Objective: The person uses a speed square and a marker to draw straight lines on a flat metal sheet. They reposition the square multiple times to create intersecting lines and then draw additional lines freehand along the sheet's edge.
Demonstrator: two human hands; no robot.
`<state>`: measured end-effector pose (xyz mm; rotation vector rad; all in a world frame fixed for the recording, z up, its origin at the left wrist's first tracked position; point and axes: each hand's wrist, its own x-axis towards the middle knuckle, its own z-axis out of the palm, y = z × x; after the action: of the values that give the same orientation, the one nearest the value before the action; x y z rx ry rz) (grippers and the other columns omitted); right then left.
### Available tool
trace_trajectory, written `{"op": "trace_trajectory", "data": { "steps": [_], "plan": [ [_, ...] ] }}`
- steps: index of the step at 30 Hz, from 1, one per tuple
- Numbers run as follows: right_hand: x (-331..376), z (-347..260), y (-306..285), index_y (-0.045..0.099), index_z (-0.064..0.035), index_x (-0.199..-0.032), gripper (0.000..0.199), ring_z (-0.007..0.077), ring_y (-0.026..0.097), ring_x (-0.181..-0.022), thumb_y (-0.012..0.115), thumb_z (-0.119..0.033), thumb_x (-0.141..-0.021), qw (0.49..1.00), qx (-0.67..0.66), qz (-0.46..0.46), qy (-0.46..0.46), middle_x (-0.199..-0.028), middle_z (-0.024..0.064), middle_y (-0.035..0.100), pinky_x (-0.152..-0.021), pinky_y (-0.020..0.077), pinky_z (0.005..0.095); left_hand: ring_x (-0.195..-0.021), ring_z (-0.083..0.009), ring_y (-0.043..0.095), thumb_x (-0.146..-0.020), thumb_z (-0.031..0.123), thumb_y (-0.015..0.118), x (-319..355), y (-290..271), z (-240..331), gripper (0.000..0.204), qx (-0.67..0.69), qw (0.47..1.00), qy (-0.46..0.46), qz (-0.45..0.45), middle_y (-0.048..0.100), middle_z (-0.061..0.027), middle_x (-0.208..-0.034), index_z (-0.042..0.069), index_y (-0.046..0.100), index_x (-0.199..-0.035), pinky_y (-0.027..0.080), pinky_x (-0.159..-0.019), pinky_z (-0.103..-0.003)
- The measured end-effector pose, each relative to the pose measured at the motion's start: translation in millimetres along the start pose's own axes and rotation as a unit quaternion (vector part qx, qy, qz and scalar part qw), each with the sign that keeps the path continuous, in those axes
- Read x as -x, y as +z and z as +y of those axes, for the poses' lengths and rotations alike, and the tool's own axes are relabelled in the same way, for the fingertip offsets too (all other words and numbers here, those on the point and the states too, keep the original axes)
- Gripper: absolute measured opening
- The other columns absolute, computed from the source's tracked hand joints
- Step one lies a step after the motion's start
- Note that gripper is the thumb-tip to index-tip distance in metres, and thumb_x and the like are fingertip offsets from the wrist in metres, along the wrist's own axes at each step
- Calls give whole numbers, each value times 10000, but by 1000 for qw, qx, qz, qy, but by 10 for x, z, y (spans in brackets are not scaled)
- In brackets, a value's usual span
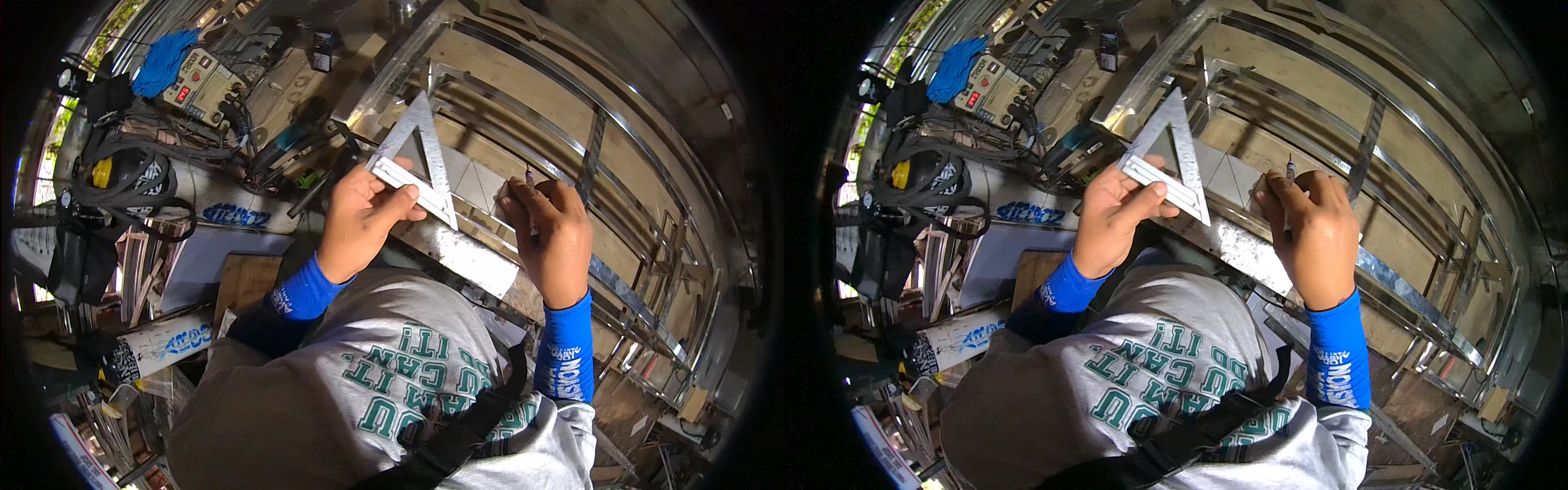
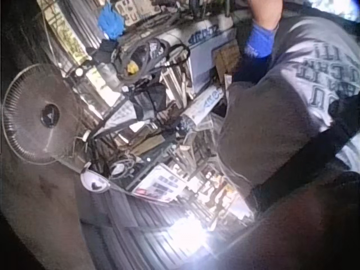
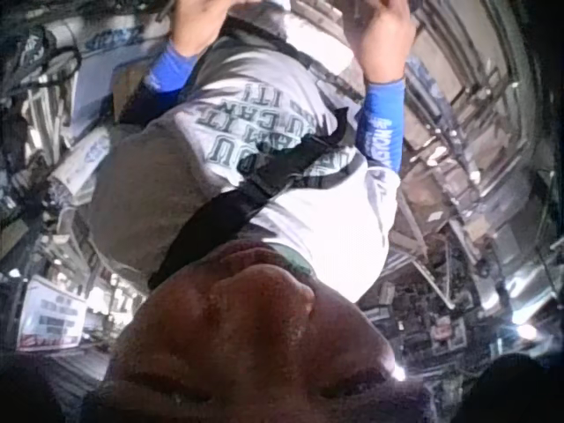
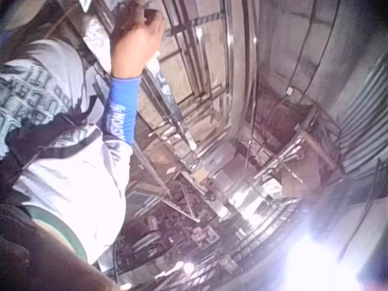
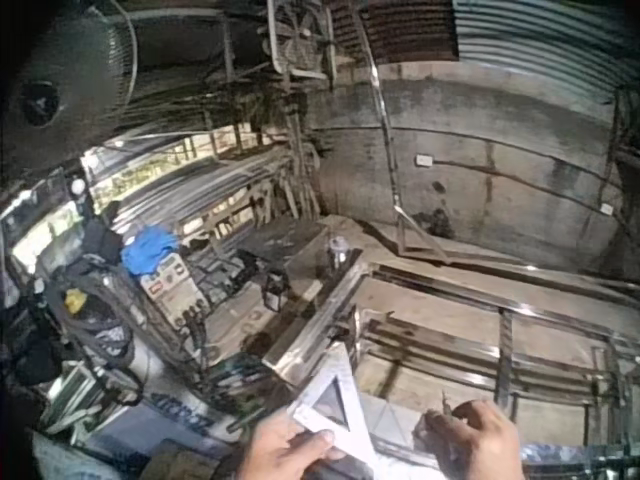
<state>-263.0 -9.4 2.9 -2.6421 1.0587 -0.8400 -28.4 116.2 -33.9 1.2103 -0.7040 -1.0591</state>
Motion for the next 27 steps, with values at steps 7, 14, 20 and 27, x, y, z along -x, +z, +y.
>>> {"op": "trace_trajectory", "data": {
  "steps": [7, 14, 20, 27],
  "plan": [
    [-16, 47, -25, 826, -112, -1074, 220, 324, 650, -825, 871, -183, -871, 1000, 0, 0, 9, -886, 108, 653, -709, 535, 447, -933, -244, 793, -1058, 86, 685, -51, 65, -14, 248, 23, 999, -35, 14, 751, -158, -1110, -21, 591, -1261, 665, -792, -352],
    [-36, 176, -30, 829, -117, -1073, 237, 308, 645, -852, 878, -179, -849, 999, -15, 17, -23, -892, 95, 653, -725, 536, 434, -941, -304, 798, -1102, 181, 613, -190, -21, 2, 231, 107, 987, -122, -13, 759, -163, -1071, -6, 638, -1236, 668, -789, -397],
    [-30, 240, -66, 828, -101, -1089, 296, 299, 631, -840, 898, -219, -826, 999, -17, 9, -38, -897, 90, 646, -717, 522, 436, -852, -246, 763, -1083, 171, 646, -217, 35, 7, 142, 102, 986, -133, 13, 749, -110, -1008, 43, 674, -1136, 612, -720, -363],
    [-10, 231, -102, 828, -95, -1116, 398, 300, 628, -833, 916, -325, -804, 999, -25, -1, -33, -949, 95, 656, -704, 527, 430, -723, -186, 640, -1040, 140, 692, -190, 46, -12, 51, 132, 983, -119, 38, 669, -18, -886, 91, 683, -1035, 481, -657, -342]
  ]
}}
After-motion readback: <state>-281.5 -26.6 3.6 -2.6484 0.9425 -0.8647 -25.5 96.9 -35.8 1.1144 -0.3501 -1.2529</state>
